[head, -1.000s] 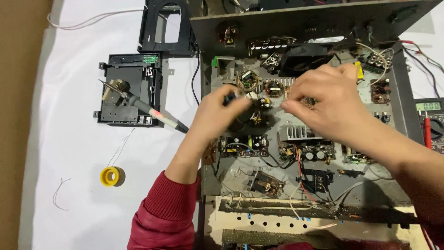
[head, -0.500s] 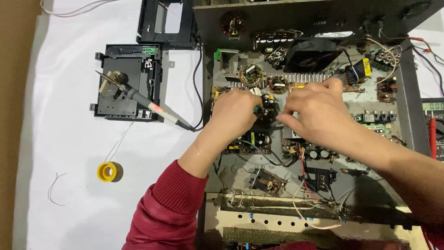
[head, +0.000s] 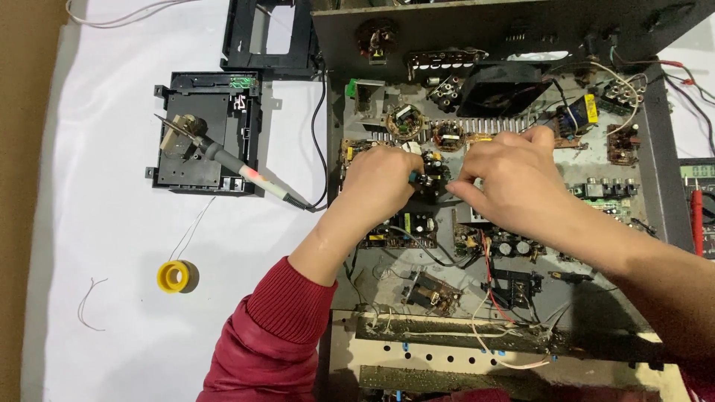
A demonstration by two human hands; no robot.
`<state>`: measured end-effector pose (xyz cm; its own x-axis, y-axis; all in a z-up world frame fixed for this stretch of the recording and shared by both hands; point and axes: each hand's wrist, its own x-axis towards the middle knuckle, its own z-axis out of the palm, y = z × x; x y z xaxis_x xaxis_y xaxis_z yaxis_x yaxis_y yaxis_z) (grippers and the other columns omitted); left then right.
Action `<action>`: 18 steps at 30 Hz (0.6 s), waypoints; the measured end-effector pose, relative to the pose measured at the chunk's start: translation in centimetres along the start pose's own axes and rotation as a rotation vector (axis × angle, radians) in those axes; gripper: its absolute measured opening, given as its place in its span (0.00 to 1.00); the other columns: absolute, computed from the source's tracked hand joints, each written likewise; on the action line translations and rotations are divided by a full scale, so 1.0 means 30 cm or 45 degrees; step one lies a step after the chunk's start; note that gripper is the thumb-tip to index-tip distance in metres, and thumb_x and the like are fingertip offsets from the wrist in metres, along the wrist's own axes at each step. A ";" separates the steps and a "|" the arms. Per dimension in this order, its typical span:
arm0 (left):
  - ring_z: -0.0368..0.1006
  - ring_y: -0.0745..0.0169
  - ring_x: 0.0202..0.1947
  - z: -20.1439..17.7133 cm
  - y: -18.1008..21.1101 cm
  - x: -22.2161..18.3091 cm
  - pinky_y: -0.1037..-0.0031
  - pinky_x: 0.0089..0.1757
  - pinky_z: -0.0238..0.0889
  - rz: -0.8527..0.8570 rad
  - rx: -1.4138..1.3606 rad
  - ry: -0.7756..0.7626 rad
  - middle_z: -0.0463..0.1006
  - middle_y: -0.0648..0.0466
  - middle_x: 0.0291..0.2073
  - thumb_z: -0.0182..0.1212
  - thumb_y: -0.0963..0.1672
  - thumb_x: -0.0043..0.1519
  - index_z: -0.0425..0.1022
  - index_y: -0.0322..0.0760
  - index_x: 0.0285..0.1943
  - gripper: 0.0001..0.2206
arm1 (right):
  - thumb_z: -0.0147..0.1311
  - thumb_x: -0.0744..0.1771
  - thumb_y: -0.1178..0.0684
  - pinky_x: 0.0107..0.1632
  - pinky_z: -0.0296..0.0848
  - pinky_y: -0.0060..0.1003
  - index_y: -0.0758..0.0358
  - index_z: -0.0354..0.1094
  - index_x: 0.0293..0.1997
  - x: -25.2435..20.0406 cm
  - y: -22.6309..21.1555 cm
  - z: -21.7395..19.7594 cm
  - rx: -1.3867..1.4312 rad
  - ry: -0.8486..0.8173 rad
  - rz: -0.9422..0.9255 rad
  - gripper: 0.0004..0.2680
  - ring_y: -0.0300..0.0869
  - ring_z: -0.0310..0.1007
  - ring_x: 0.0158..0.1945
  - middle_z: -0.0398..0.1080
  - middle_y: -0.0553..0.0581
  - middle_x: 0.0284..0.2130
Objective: Adjusting and repairing internal components of an electronic device using a lighter and manual manipulation of wires.
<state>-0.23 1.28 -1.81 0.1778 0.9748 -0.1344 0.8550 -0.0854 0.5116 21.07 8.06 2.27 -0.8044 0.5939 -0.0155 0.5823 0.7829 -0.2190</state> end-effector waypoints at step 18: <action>0.79 0.36 0.47 -0.011 0.009 -0.024 0.49 0.50 0.71 0.007 -0.179 0.108 0.84 0.40 0.41 0.66 0.36 0.54 0.83 0.32 0.50 0.14 | 0.58 0.67 0.44 0.56 0.52 0.49 0.55 0.79 0.29 0.009 0.000 -0.033 0.085 -0.040 0.029 0.10 0.47 0.75 0.45 0.80 0.52 0.33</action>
<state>-0.28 0.63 -1.28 0.1357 0.9888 -0.0622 0.7765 -0.0671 0.6265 20.97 8.39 3.22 -0.7952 0.6042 -0.0518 0.5919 0.7547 -0.2830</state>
